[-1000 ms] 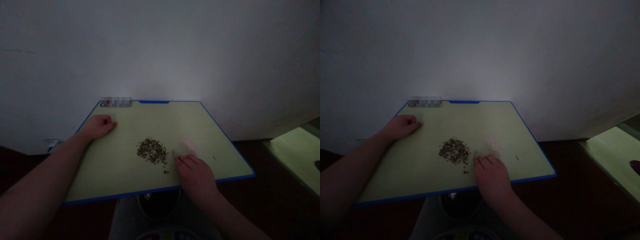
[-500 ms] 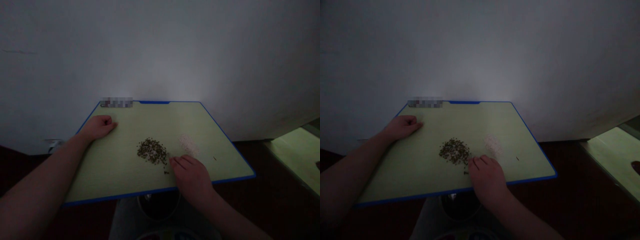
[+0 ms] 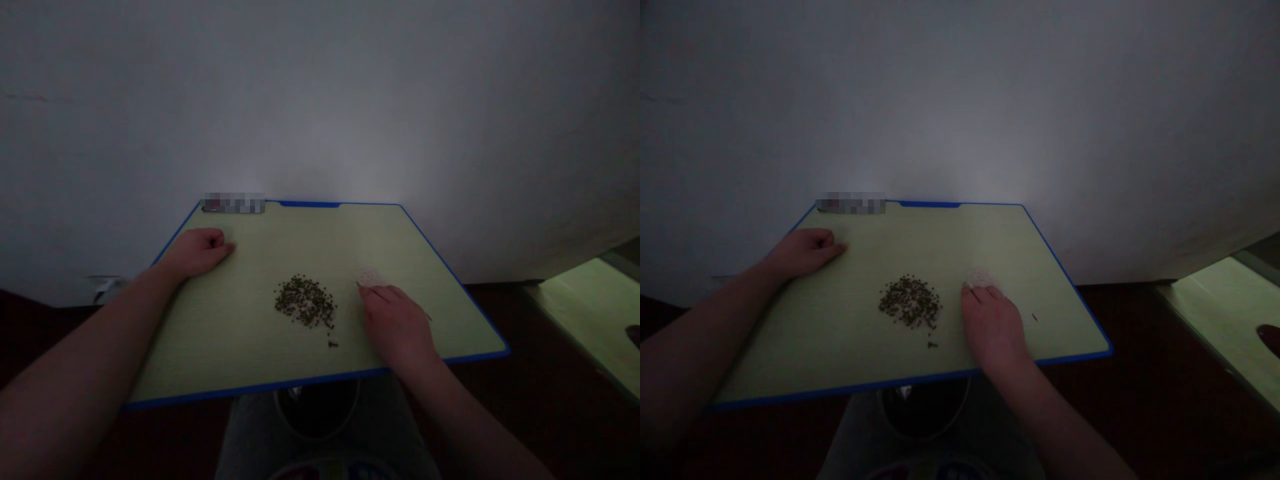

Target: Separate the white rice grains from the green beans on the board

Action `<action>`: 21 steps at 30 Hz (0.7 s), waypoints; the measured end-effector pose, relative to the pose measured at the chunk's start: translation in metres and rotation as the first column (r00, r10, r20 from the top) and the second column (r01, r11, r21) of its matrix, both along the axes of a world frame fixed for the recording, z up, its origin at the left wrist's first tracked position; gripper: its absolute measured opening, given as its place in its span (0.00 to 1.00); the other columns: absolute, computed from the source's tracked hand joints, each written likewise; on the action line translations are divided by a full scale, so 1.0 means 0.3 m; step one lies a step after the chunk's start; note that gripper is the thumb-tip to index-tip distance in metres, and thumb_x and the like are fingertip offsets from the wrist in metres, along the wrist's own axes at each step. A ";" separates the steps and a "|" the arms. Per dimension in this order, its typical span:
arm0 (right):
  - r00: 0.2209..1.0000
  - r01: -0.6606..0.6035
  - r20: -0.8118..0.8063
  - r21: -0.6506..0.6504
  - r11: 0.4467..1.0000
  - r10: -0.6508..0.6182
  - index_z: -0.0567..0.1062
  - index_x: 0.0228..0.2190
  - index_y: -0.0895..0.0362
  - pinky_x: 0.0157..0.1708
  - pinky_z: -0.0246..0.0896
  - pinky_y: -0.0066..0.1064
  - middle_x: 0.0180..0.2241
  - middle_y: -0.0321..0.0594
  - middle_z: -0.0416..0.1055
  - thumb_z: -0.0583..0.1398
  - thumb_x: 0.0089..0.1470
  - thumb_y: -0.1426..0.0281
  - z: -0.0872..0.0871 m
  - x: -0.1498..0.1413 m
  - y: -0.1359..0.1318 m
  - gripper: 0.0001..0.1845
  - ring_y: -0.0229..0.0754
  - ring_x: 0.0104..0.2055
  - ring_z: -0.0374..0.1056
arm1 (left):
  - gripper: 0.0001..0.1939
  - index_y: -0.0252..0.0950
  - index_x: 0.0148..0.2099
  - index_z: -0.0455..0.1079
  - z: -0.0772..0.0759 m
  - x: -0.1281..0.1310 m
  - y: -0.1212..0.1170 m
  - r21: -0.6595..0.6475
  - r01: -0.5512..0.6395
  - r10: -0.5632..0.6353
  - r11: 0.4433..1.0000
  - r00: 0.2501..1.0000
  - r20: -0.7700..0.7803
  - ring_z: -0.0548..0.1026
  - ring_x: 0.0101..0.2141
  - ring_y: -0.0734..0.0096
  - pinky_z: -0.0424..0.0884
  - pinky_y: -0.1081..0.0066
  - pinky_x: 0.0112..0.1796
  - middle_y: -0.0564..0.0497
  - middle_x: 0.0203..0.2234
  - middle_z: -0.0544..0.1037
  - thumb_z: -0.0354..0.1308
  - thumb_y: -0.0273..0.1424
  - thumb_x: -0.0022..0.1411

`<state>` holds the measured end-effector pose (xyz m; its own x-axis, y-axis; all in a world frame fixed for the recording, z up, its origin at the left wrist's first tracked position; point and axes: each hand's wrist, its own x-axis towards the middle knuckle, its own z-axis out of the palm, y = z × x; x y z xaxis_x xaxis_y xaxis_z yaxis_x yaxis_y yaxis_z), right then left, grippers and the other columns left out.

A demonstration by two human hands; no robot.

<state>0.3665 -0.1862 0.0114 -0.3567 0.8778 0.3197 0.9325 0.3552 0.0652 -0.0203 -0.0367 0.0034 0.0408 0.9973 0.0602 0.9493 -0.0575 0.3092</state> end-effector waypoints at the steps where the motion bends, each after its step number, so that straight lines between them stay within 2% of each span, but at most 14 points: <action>1: 0.999 -0.045 -0.025 0.036 0.998 0.046 0.83 0.48 0.62 0.42 0.74 0.39 0.43 0.49 0.84 0.58 0.59 0.83 -0.002 0.010 -0.008 0.19 0.49 0.41 0.77 | 0.20 0.40 0.24 0.55 0.001 0.000 -0.001 0.006 0.007 -0.007 1.000 1.000 0.002 0.61 0.25 0.71 0.55 0.68 0.29 0.56 0.17 0.60 0.53 0.48 0.59; 5: 0.954 -0.268 -0.105 0.112 0.957 0.280 0.83 0.46 0.61 0.42 0.75 0.37 0.39 0.46 0.84 0.58 0.59 0.83 -0.012 0.023 -0.037 0.18 0.47 0.39 0.77 | 0.20 0.40 0.24 0.55 -0.002 -0.003 0.000 0.021 0.027 -0.028 0.999 0.999 0.026 0.60 0.25 0.71 0.54 0.68 0.29 0.56 0.16 0.59 0.54 0.47 0.59; 7: 0.931 -0.336 -0.110 0.112 0.935 0.348 0.83 0.44 0.61 0.41 0.75 0.38 0.38 0.46 0.84 0.58 0.58 0.84 -0.017 0.020 -0.040 0.18 0.47 0.38 0.76 | 0.20 0.41 0.24 0.55 -0.006 -0.005 0.001 0.018 0.026 -0.027 0.999 0.999 0.031 0.60 0.25 0.71 0.54 0.68 0.29 0.56 0.16 0.59 0.54 0.47 0.59; 12: 0.912 -0.394 -0.088 0.080 0.916 0.400 0.82 0.44 0.61 0.40 0.75 0.38 0.40 0.46 0.85 0.58 0.55 0.84 -0.018 0.026 -0.053 0.19 0.47 0.39 0.77 | 0.20 0.41 0.25 0.56 -0.005 -0.005 0.002 0.002 0.008 -0.008 1.000 1.000 0.017 0.61 0.25 0.69 0.55 0.66 0.30 0.55 0.17 0.61 0.54 0.48 0.60; 18: 0.852 -0.471 -0.178 0.150 0.869 0.492 0.82 0.43 0.61 0.39 0.76 0.36 0.38 0.44 0.85 0.55 0.56 0.84 -0.016 0.068 -0.115 0.20 0.45 0.37 0.78 | 0.19 0.41 0.25 0.55 0.001 -0.002 -0.003 0.017 0.033 -0.033 0.999 0.999 0.021 0.61 0.25 0.70 0.55 0.67 0.30 0.56 0.17 0.60 0.54 0.47 0.60; 21: 0.857 -0.446 -0.203 0.169 0.879 0.474 0.82 0.44 0.60 0.41 0.77 0.38 0.39 0.45 0.85 0.55 0.57 0.83 -0.026 0.073 -0.107 0.20 0.45 0.38 0.78 | 0.20 0.41 0.24 0.55 0.000 -0.003 -0.003 0.014 0.028 -0.028 1.000 0.999 0.021 0.60 0.25 0.71 0.55 0.67 0.30 0.56 0.17 0.60 0.54 0.47 0.60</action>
